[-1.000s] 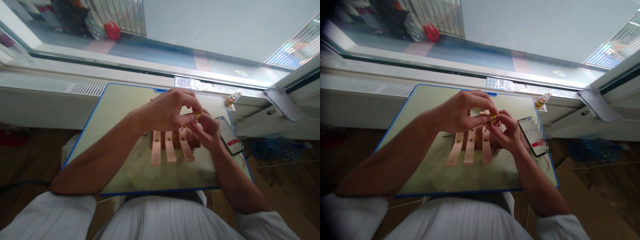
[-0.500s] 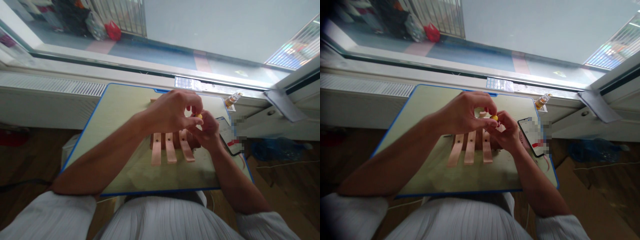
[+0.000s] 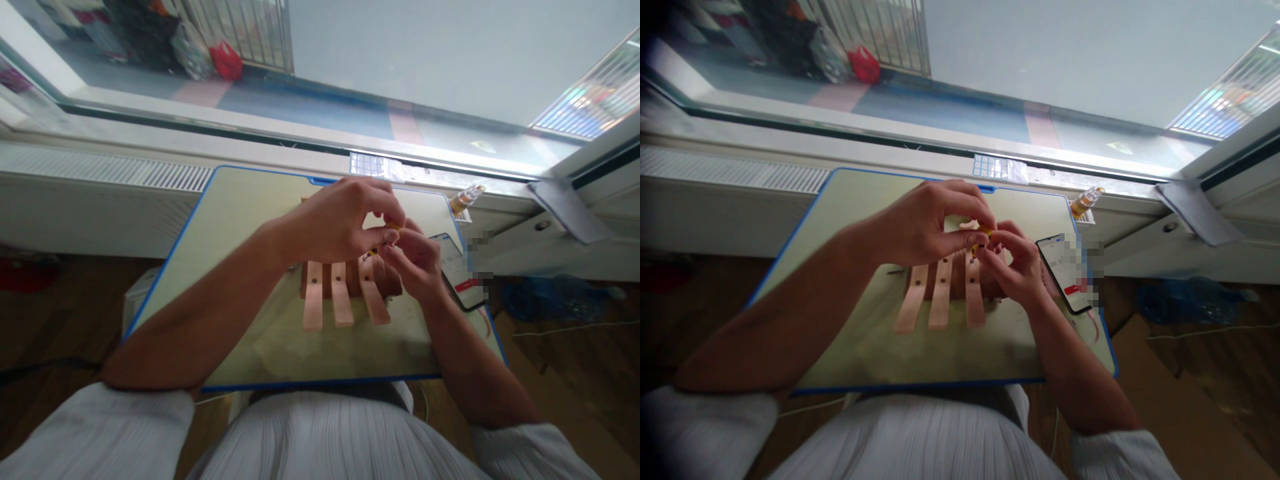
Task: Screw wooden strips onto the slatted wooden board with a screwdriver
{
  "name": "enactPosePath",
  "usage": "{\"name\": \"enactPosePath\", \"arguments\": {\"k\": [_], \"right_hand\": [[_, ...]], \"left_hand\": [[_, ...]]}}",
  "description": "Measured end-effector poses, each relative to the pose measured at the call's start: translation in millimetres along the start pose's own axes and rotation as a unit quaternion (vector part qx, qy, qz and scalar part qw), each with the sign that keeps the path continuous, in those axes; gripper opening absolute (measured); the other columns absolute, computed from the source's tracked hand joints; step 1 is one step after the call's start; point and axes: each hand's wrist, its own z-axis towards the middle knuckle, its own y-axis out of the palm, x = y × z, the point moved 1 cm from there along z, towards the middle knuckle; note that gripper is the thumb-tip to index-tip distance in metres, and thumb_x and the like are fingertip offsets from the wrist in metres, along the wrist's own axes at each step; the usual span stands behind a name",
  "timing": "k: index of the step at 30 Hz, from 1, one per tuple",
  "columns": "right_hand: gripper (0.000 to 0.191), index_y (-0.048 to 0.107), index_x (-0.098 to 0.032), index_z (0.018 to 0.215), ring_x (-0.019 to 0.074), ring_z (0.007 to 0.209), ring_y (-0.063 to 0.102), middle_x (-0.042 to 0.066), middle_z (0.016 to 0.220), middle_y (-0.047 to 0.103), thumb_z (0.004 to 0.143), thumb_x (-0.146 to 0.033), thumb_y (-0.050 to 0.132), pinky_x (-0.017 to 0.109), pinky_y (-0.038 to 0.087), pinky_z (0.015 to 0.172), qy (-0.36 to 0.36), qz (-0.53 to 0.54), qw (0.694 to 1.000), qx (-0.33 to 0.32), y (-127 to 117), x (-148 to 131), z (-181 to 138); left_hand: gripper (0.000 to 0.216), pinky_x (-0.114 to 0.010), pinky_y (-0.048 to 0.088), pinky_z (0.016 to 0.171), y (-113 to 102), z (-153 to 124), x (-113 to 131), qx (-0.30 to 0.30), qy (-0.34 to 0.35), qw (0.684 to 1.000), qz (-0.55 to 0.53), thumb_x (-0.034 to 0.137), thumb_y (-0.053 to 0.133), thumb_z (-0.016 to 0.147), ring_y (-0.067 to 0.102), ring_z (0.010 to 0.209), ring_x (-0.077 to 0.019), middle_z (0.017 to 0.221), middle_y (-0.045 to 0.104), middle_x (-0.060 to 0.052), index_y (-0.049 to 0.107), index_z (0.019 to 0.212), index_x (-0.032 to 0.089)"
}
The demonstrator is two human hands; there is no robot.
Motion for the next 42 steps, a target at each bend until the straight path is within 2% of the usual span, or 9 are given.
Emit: {"name": "enactPosePath", "arguments": {"k": [10, 17, 22, 27, 30, 34, 37, 40, 42], "right_hand": [[0.020, 0.070, -0.027, 0.090, 0.0209, 0.089, 0.062, 0.002, 0.097, 0.066, 0.094, -0.040, 0.085, 0.040, 0.054, 0.083, 0.004, 0.013, 1.000, 0.006, 2, 6, -4], [0.025, 0.065, -0.027, 0.092, 0.0178, 0.084, 0.057, 0.000, 0.097, 0.066, 0.090, -0.032, 0.089, 0.037, 0.051, 0.079, 0.006, 0.050, 0.999, 0.004, 6, 4, -3], [0.027, 0.066, -0.027, 0.095, 0.0171, 0.082, 0.057, -0.001, 0.095, 0.065, 0.088, -0.031, 0.091, 0.035, 0.049, 0.076, 0.007, 0.048, 0.999, 0.011, 9, 8, -6], [0.018, 0.073, -0.028, 0.105, 0.0179, 0.082, 0.060, 0.000, 0.097, 0.065, 0.094, -0.035, 0.086, 0.036, 0.050, 0.074, 0.018, 0.030, 0.999, -0.006, 8, 3, -5], [0.011, 0.080, -0.028, 0.103, 0.0197, 0.087, 0.061, 0.004, 0.104, 0.066, 0.098, -0.038, 0.082, 0.039, 0.051, 0.076, 0.003, 0.002, 1.000, -0.006, 5, -2, -4], [0.008, 0.083, -0.028, 0.102, 0.0217, 0.090, 0.062, 0.005, 0.102, 0.066, 0.098, -0.035, 0.080, 0.041, 0.051, 0.079, -0.010, -0.008, 1.000, -0.008, 2, -4, -3], [0.009, 0.079, -0.027, 0.094, 0.0217, 0.090, 0.062, 0.005, 0.100, 0.066, 0.097, -0.034, 0.082, 0.041, 0.051, 0.081, -0.017, -0.025, 0.999, -0.009, 1, -4, -3], [0.022, 0.069, -0.025, 0.083, 0.0209, 0.088, 0.061, 0.004, 0.097, 0.065, 0.096, -0.033, 0.084, 0.041, 0.051, 0.081, -0.025, -0.044, 0.999, -0.002, 1, -4, -2], [0.022, 0.068, -0.025, 0.084, 0.0202, 0.086, 0.060, 0.003, 0.096, 0.065, 0.095, -0.033, 0.085, 0.040, 0.051, 0.079, -0.027, -0.048, 0.998, 0.006, 2, -4, -2]], "left_hand": [[0.018, -0.040, 0.059, 0.095, 2, 0, 1, 0.002, -0.008, 1.000, 0.003, 0.024, 0.076, 0.092, 0.074, 0.099, -0.0222, 0.107, 0.081, -0.006, 0.086, 0.107, 0.026], [0.012, -0.036, 0.054, 0.081, 3, 0, -1, 0.035, -0.024, 0.999, 0.030, 0.032, 0.085, 0.088, 0.068, 0.087, -0.0185, 0.096, 0.078, -0.004, 0.081, 0.094, 0.022], [0.010, -0.035, 0.053, 0.078, 2, -1, -2, 0.036, -0.035, 0.998, 0.029, 0.030, 0.084, 0.087, 0.067, 0.083, -0.0168, 0.090, 0.075, -0.002, 0.079, 0.086, 0.022], [0.003, -0.036, 0.055, 0.081, -2, -1, -4, 0.033, -0.043, 0.998, 0.017, 0.025, 0.079, 0.089, 0.069, 0.087, -0.0185, 0.091, 0.076, -0.003, 0.081, 0.088, 0.023], [0.006, -0.038, 0.057, 0.086, -3, -1, -5, 0.019, -0.035, 0.999, 0.011, 0.025, 0.077, 0.091, 0.070, 0.092, -0.0204, 0.095, 0.078, -0.004, 0.083, 0.092, 0.024], [0.011, -0.039, 0.058, 0.092, -3, -1, -3, -0.001, -0.028, 1.000, 0.002, 0.023, 0.076, 0.093, 0.072, 0.098, -0.0219, 0.101, 0.080, -0.005, 0.085, 0.098, 0.025], [0.014, -0.039, 0.058, 0.095, -3, 0, 1, -0.019, -0.022, 1.000, -0.008, 0.023, 0.074, 0.093, 0.073, 0.101, -0.0220, 0.106, 0.081, -0.006, 0.086, 0.101, 0.025], [0.019, -0.038, 0.058, 0.096, -6, -1, 3, -0.035, -0.016, 0.999, -0.006, 0.022, 0.072, 0.094, 0.074, 0.101, -0.0216, 0.109, 0.081, -0.006, 0.087, 0.105, 0.024], [0.022, -0.037, 0.058, 0.096, -8, -1, 0, -0.037, -0.015, 0.999, 0.010, 0.023, 0.072, 0.093, 0.074, 0.101, -0.0216, 0.111, 0.081, -0.006, 0.087, 0.109, 0.024]]}}
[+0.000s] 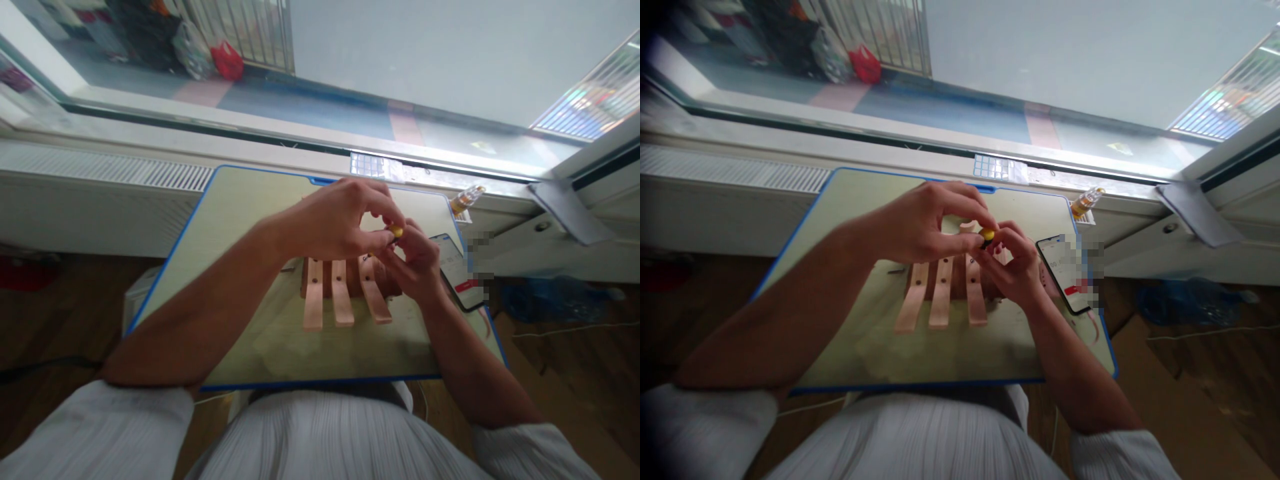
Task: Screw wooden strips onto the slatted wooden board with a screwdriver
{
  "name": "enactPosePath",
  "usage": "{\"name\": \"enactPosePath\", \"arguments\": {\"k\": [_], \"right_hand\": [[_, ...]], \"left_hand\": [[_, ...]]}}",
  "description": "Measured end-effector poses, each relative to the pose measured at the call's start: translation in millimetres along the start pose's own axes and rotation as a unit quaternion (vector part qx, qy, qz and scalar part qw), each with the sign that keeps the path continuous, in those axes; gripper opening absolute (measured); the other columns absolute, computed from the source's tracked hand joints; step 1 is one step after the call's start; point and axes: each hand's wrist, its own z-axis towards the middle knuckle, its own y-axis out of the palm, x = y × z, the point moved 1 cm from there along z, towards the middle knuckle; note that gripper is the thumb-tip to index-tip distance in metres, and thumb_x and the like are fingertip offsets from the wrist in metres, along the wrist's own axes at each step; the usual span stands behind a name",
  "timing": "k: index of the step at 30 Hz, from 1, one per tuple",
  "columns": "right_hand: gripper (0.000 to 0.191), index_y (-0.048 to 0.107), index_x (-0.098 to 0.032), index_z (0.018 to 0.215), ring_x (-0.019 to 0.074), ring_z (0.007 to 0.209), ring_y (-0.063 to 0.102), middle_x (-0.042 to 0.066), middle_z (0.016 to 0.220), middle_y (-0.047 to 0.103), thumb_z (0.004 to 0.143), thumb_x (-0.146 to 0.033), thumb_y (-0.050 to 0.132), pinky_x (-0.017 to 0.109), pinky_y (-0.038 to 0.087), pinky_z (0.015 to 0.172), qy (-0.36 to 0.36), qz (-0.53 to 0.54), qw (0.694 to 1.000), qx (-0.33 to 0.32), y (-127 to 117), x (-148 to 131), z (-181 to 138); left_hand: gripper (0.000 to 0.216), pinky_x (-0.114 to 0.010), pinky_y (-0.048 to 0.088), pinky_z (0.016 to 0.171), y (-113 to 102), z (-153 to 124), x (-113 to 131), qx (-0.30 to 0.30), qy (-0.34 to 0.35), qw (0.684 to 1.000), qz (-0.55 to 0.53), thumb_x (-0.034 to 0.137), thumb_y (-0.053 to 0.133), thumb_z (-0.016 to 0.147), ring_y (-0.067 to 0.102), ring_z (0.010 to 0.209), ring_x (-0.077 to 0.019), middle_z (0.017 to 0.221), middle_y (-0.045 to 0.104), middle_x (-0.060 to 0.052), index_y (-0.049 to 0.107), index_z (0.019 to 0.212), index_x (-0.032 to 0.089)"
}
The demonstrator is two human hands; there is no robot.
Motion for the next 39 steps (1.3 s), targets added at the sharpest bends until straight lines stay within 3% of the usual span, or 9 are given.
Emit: {"name": "enactPosePath", "arguments": {"k": [5, 8, 15, 23, 29, 39], "right_hand": [[0.012, 0.075, -0.026, 0.098, 0.0191, 0.084, 0.061, 0.003, 0.098, 0.068, 0.095, -0.032, 0.086, 0.039, 0.052, 0.076, 0.007, -0.003, 1.000, 0.009, 3, 0, 0], [0.011, 0.076, -0.026, 0.098, 0.0193, 0.084, 0.062, 0.003, 0.098, 0.068, 0.095, -0.031, 0.086, 0.039, 0.052, 0.077, 0.005, -0.011, 1.000, 0.008, 3, 1, 0], [0.013, 0.075, -0.027, 0.096, 0.0188, 0.083, 0.060, 0.002, 0.097, 0.067, 0.094, -0.033, 0.086, 0.038, 0.051, 0.076, 0.008, -0.005, 1.000, 0.012, 2, 1, 0], [0.013, 0.076, -0.026, 0.098, 0.0186, 0.084, 0.062, 0.002, 0.098, 0.068, 0.093, -0.031, 0.087, 0.038, 0.052, 0.077, 0.010, -0.006, 1.000, 0.009, 2, 1, 0], [0.013, 0.077, -0.027, 0.097, 0.0190, 0.084, 0.062, 0.002, 0.098, 0.068, 0.093, -0.033, 0.088, 0.038, 0.052, 0.076, 0.007, -0.004, 1.000, 0.008, 2, 2, 0], [0.015, 0.074, -0.027, 0.094, 0.0190, 0.083, 0.061, 0.002, 0.096, 0.068, 0.093, -0.034, 0.087, 0.038, 0.052, 0.076, 0.006, -0.015, 1.000, 0.008, 1, 2, 0]], "left_hand": [[0.033, -0.035, 0.058, 0.089, 0, -1, -23, -0.021, -0.055, 0.995, 0.075, 0.027, 0.076, 0.085, 0.074, 0.098, -0.0224, 0.113, 0.082, -0.006, 0.085, 0.117, 0.024], [0.032, -0.037, 0.056, 0.092, 9, 0, -33, -0.071, -0.095, 0.984, 0.136, 0.035, 0.075, 0.087, 0.075, 0.105, -0.0248, 0.116, 0.083, -0.005, 0.085, 0.116, 0.027], [0.032, -0.038, 0.055, 0.088, 19, 3, -31, -0.116, -0.137, 0.966, 0.185, 0.036, 0.067, 0.088, 0.075, 0.107, -0.0272, 0.116, 0.085, -0.005, 0.086, 0.114, 0.032], [0.033, -0.038, 0.054, 0.086, 19, 3, -30, -0.119, -0.144, 0.964, 0.190, 0.039, 0.064, 0.089, 0.074, 0.104, -0.0271, 0.114, 0.085, -0.006, 0.086, 0.113, 0.031], [0.027, -0.034, 0.052, 0.078, 21, 1, -34, -0.082, -0.121, 0.972, 0.185, 0.037, 0.070, 0.084, 0.072, 0.091, -0.0239, 0.103, 0.085, -0.005, 0.087, 0.105, 0.030], [0.022, -0.035, 0.051, 0.077, 22, 0, -35, -0.065, -0.121, 0.977, 0.165, 0.035, 0.074, 0.082, 0.072, 0.087, -0.0247, 0.100, 0.085, -0.005, 0.086, 0.099, 0.030]]}}
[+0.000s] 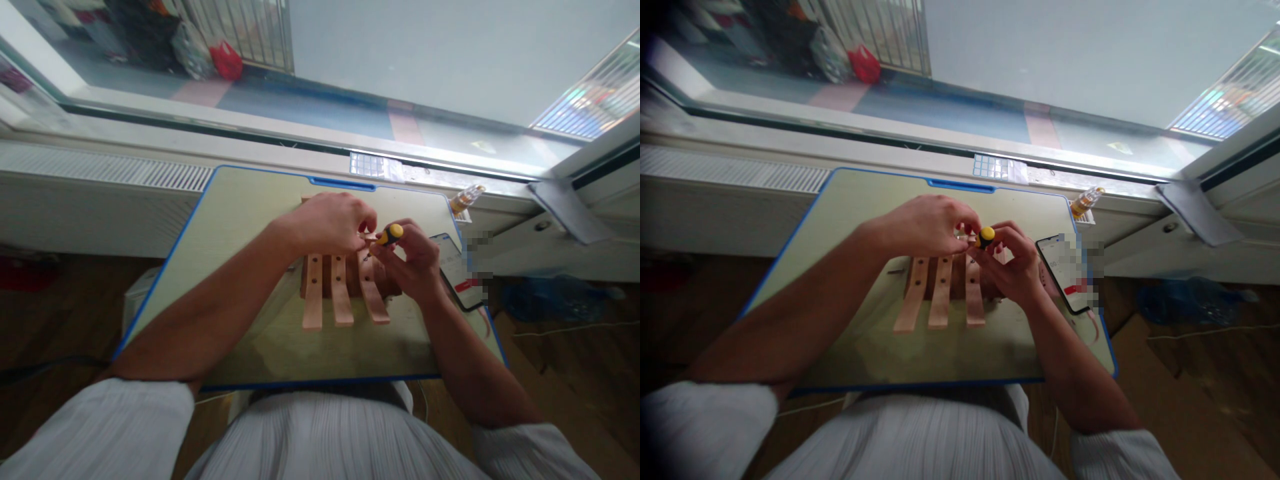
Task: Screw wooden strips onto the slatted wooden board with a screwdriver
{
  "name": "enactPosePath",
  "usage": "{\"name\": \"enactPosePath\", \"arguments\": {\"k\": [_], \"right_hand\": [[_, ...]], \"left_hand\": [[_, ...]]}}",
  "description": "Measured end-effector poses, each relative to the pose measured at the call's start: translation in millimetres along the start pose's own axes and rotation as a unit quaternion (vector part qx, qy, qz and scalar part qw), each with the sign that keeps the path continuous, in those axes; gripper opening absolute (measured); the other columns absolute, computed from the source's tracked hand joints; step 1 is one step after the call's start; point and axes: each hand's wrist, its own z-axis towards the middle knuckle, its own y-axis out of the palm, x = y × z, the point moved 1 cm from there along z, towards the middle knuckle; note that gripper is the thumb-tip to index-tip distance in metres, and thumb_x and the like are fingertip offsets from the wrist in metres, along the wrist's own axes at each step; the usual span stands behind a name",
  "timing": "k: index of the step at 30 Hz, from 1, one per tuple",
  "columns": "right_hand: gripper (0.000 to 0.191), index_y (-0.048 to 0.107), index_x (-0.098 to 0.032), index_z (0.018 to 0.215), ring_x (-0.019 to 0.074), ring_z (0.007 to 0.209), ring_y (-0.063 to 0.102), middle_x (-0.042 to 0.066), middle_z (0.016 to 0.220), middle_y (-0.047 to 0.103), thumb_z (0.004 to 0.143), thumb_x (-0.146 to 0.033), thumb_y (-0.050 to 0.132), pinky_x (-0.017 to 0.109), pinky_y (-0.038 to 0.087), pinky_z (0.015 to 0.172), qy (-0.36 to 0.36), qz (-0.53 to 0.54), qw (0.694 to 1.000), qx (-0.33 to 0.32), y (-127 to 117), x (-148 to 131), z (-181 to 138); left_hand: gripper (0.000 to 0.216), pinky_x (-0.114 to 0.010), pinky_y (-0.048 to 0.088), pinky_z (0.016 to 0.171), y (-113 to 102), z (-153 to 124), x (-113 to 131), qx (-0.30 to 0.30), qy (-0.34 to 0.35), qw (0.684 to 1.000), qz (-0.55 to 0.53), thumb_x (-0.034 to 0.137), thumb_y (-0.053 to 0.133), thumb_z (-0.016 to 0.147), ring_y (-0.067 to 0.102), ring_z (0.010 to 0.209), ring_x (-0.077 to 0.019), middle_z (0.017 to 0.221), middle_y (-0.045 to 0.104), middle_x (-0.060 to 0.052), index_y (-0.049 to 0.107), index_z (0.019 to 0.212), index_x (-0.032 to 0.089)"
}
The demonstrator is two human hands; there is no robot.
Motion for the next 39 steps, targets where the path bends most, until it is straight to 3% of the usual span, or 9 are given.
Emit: {"name": "enactPosePath", "arguments": {"k": [7, 15, 19, 29, 39], "right_hand": [[0.014, 0.075, -0.026, 0.095, 0.0180, 0.082, 0.061, 0.002, 0.096, 0.067, 0.094, -0.033, 0.087, 0.038, 0.051, 0.076, 0.002, 0.001, 1.000, -0.002, 1, 0, 0], [0.019, 0.071, -0.027, 0.090, 0.0179, 0.082, 0.062, 0.000, 0.093, 0.068, 0.092, -0.035, 0.088, 0.037, 0.052, 0.076, 0.005, 0.011, 1.000, 0.005, 2, 2, 0], [0.015, 0.072, -0.028, 0.093, 0.0200, 0.085, 0.065, 0.000, 0.092, 0.071, 0.091, -0.033, 0.087, 0.038, 0.054, 0.077, -0.010, 0.005, 1.000, 0.014, 3, 5, -1], [0.015, 0.070, -0.027, 0.090, 0.0176, 0.084, 0.062, -0.002, 0.091, 0.067, 0.092, -0.025, 0.085, 0.036, 0.050, 0.076, -0.017, 0.029, 0.999, 0.006, 3, 5, -1], [0.015, 0.074, -0.028, 0.095, 0.0208, 0.086, 0.062, 0.002, 0.094, 0.066, 0.093, -0.038, 0.085, 0.039, 0.052, 0.077, 0.005, 0.026, 1.000, -0.002, 2, 0, -1]], "left_hand": [[0.024, -0.034, 0.054, 0.082, -12, -3, -2, -0.004, 0.008, 1.000, -0.008, 0.035, 0.075, 0.083, 0.074, 0.093, -0.0233, 0.106, 0.084, -0.005, 0.086, 0.103, 0.028], [0.022, -0.037, 0.056, 0.084, -32, -9, 21, 0.140, 0.070, 0.974, -0.163, 0.041, 0.072, 0.100, 0.073, 0.090, -0.0204, 0.098, 0.082, -0.006, 0.085, 0.104, 0.023], [0.022, -0.036, 0.057, 0.082, -24, -8, 33, 0.132, 0.094, 0.969, -0.186, 0.042, 0.085, 0.090, 0.072, 0.089, -0.0194, 0.095, 0.079, -0.004, 0.083, 0.101, 0.023], [0.019, -0.034, 0.052, 0.076, -15, -5, 31, 0.139, 0.076, 0.975, -0.157, 0.037, 0.087, 0.084, 0.068, 0.083, -0.0173, 0.089, 0.076, -0.002, 0.078, 0.087, 0.021], [0.019, -0.035, 0.052, 0.077, -14, -4, 26, 0.148, 0.049, 0.975, -0.161, 0.038, 0.087, 0.086, 0.067, 0.081, -0.0178, 0.085, 0.075, -0.003, 0.079, 0.086, 0.020]]}}
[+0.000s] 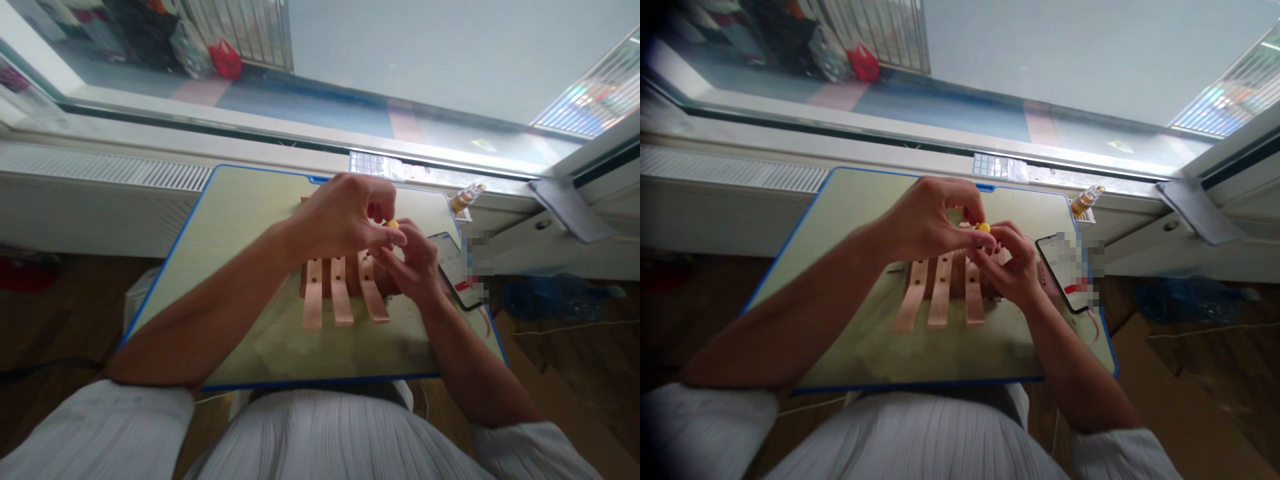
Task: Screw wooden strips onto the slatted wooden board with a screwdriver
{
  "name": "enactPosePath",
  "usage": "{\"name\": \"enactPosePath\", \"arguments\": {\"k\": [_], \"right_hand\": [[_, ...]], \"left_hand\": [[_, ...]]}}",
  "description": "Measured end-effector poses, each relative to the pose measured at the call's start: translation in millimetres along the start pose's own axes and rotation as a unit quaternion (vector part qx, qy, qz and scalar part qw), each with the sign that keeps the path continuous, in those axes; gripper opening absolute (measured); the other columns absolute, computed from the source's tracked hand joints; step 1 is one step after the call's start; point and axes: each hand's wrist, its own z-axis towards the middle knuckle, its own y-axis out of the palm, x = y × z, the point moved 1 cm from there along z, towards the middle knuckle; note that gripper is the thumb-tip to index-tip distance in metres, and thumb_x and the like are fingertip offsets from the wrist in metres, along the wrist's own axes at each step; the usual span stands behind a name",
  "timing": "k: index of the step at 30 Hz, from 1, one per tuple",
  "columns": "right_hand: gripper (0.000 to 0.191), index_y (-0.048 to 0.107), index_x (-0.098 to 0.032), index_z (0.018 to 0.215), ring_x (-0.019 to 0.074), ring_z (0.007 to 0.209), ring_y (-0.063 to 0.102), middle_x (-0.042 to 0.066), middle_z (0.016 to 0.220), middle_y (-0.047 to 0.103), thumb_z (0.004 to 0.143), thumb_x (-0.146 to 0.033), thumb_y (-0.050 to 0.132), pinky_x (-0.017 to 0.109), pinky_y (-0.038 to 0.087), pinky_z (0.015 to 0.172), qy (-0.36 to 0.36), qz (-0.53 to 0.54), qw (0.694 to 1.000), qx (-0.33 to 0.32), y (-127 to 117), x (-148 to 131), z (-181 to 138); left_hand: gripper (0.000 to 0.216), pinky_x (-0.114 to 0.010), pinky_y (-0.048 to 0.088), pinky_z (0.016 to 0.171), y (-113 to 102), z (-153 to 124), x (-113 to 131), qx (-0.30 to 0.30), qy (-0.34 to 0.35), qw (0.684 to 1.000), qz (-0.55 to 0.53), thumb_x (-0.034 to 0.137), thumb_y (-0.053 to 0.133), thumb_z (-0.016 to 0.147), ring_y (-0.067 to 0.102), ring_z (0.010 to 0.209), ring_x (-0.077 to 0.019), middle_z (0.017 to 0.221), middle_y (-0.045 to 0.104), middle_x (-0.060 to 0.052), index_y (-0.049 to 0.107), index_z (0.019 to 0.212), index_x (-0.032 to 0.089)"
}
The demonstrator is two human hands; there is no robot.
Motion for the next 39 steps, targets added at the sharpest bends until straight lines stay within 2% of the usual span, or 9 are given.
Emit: {"name": "enactPosePath", "arguments": {"k": [4, 9, 14, 18, 23, 29, 35, 39], "right_hand": [[0.013, 0.080, -0.028, 0.101, 0.0219, 0.087, 0.063, 0.004, 0.098, 0.067, 0.095, -0.039, 0.082, 0.040, 0.054, 0.077, 0.000, 0.014, 1.000, 0.003, -2, -1, 0], [0.010, 0.084, -0.029, 0.102, 0.0236, 0.092, 0.066, 0.005, 0.102, 0.069, 0.096, -0.036, 0.080, 0.043, 0.056, 0.082, -0.001, 0.015, 1.000, -0.009, -6, -3, 1], [0.011, 0.086, -0.030, 0.106, 0.0254, 0.096, 0.068, 0.006, 0.102, 0.070, 0.098, -0.032, 0.079, 0.044, 0.056, 0.084, -0.010, 0.006, 1.000, -0.019, -5, -13, 3], [0.009, 0.085, -0.029, 0.104, 0.0258, 0.096, 0.068, 0.006, 0.102, 0.071, 0.097, -0.030, 0.080, 0.044, 0.056, 0.082, -0.024, 0.011, 0.999, -0.019, -4, -10, 2], [0.004, 0.080, -0.027, 0.096, 0.0227, 0.090, 0.065, 0.004, 0.098, 0.068, 0.095, -0.030, 0.083, 0.041, 0.053, 0.079, -0.016, 0.016, 1.000, -0.015, -4, 2, 0], [0.015, 0.072, -0.026, 0.086, 0.0190, 0.083, 0.060, 0.001, 0.092, 0.064, 0.094, -0.028, 0.084, 0.038, 0.047, 0.074, -0.025, 0.006, 1.000, -0.018, -3, 2, 3], [0.021, 0.070, -0.026, 0.089, 0.0189, 0.083, 0.059, 0.000, 0.091, 0.066, 0.090, -0.033, 0.089, 0.037, 0.049, 0.077, 0.000, 0.020, 1.000, -0.005, 1, 6, 0], [0.016, 0.075, -0.026, 0.095, 0.0203, 0.087, 0.062, 0.003, 0.098, 0.069, 0.090, -0.033, 0.089, 0.039, 0.051, 0.080, -0.005, 0.015, 1.000, -0.012, -1, 1, -1]], "left_hand": [[0.016, -0.036, 0.054, 0.077, -2, 0, 0, -0.012, 0.005, 1.000, -0.011, 0.036, 0.085, 0.087, 0.067, 0.082, -0.0185, 0.087, 0.076, -0.004, 0.080, 0.086, 0.021], [0.006, -0.038, 0.057, 0.085, -5, -1, 2, -0.038, 0.029, 0.998, -0.034, 0.030, 0.081, 0.091, 0.070, 0.091, -0.0202, 0.097, 0.078, -0.004, 0.084, 0.092, 0.024], [0.011, -0.039, 0.058, 0.091, -7, -2, 5, -0.074, 0.055, 0.994, -0.055, 0.028, 0.078, 0.093, 0.070, 0.098, -0.0215, 0.107, 0.077, -0.006, 0.087, 0.099, 0.027], [0.022, -0.037, 0.058, 0.093, -10, -3, 7, -0.104, 0.068, 0.990, -0.058, 0.019, 0.073, 0.093, 0.071, 0.098, -0.0206, 0.109, 0.078, -0.005, 0.089, 0.106, 0.027], [0.019, -0.037, 0.057, 0.090, -10, -2, 5, -0.082, 0.074, 0.993, -0.042, 0.022, 0.078, 0.091, 0.071, 0.096, -0.0203, 0.107, 0.078, -0.005, 0.088, 0.107, 0.025], [0.012, -0.035, 0.053, 0.078, -7, -2, 3, -0.027, 0.053, 0.998, -0.024, 0.029, 0.087, 0.085, 0.067, 0.086, -0.0178, 0.097, 0.076, -0.004, 0.082, 0.094, 0.022], [0.006, -0.035, 0.054, 0.078, -7, -2, 3, -0.034, 0.063, 0.997, -0.028, 0.027, 0.084, 0.087, 0.068, 0.086, -0.0174, 0.094, 0.076, -0.003, 0.082, 0.090, 0.023], [0.005, -0.037, 0.057, 0.084, -8, -3, 2, -0.043, 0.065, 0.996, -0.036, 0.027, 0.083, 0.089, 0.071, 0.089, -0.0191, 0.096, 0.077, -0.004, 0.084, 0.092, 0.024]]}}
